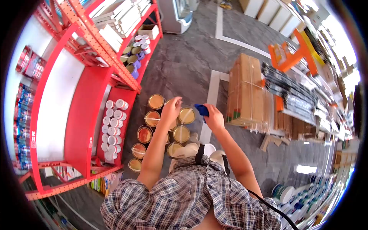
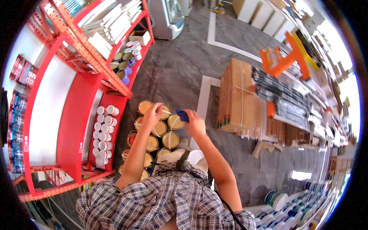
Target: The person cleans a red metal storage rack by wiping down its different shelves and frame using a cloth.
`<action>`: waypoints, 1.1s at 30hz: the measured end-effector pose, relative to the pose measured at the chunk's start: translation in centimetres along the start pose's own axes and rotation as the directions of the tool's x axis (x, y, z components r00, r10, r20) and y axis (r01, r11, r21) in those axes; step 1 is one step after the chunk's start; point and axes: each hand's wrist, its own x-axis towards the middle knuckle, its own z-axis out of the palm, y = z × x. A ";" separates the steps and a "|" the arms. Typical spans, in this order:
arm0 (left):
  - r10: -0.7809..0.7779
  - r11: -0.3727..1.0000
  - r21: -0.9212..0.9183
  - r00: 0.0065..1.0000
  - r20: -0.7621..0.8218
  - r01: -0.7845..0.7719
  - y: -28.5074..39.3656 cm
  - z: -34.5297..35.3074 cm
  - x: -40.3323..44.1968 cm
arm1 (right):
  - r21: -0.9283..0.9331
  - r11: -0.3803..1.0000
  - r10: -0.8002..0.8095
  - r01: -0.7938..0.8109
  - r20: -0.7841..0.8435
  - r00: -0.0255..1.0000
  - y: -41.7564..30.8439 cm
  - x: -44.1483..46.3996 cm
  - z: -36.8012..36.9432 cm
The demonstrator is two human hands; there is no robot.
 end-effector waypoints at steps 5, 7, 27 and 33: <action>0.203 0.979 0.029 0.979 -0.030 -0.202 2.8 -1.0 5.9 | 0.060 0.997 -0.040 0.038 0.023 0.999 0.6 8.9 -0.2; 0.267 0.961 0.096 0.962 -0.061 -0.261 3.3 0.0 7.6 | 0.071 0.989 -0.134 0.131 0.044 0.990 1.5 11.9 1.0; 0.236 0.910 0.391 0.599 -0.765 0.140 3.5 1.6 29.7 | 0.555 0.429 -0.880 0.712 0.081 0.467 3.5 45.0 2.4; 0.336 0.807 0.547 0.590 -0.735 0.222 0.5 -5.2 31.0 | 0.620 0.265 -0.953 0.738 0.053 0.298 -2.3 51.3 8.1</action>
